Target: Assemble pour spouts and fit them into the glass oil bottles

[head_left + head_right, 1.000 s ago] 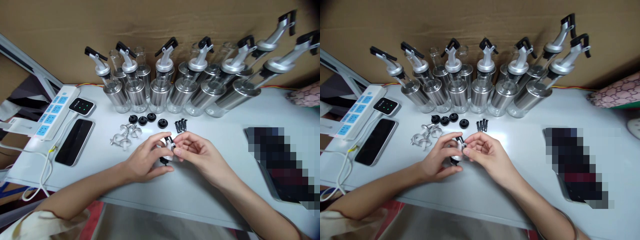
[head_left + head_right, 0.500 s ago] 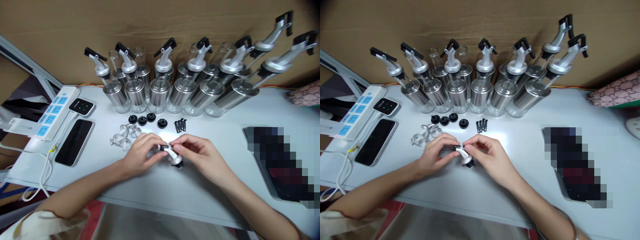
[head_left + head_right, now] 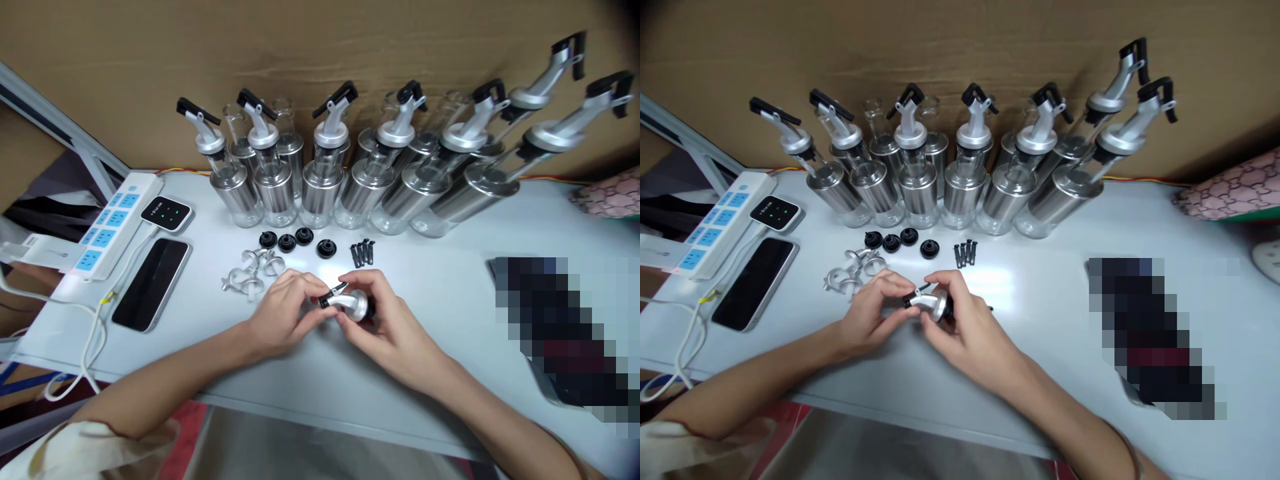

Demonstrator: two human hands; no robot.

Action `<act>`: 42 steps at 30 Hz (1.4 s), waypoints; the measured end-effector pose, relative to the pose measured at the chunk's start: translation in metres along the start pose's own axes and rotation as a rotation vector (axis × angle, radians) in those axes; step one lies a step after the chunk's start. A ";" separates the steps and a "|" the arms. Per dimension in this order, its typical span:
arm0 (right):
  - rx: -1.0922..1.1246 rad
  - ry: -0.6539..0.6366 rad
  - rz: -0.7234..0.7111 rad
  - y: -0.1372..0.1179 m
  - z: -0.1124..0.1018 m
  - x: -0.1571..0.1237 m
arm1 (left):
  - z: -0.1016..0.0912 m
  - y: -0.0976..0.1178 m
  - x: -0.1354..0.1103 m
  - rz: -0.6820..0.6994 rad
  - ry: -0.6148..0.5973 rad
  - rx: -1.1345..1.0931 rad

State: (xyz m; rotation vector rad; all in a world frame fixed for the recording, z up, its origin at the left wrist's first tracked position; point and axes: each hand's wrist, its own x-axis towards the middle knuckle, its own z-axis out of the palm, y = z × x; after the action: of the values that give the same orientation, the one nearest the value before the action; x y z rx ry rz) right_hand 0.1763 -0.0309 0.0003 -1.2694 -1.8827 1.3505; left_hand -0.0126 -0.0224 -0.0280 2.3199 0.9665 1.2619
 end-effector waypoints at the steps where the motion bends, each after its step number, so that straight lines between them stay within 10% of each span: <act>1: -0.030 -0.001 -0.001 -0.001 -0.001 0.000 | 0.001 0.000 0.000 0.005 -0.014 -0.007; 26: -0.283 0.058 -0.288 0.007 0.002 0.002 | 0.002 0.005 -0.002 0.123 -0.128 0.239; 42: -0.542 0.274 -0.404 -0.027 -0.008 0.013 | 0.015 0.015 -0.019 0.127 -0.090 -0.062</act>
State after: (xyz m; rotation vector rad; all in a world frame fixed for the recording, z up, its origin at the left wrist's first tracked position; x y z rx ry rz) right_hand 0.1667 -0.0179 0.0268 -1.1434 -2.2197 0.4473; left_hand -0.0012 -0.0457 -0.0395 2.4000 0.7508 1.2051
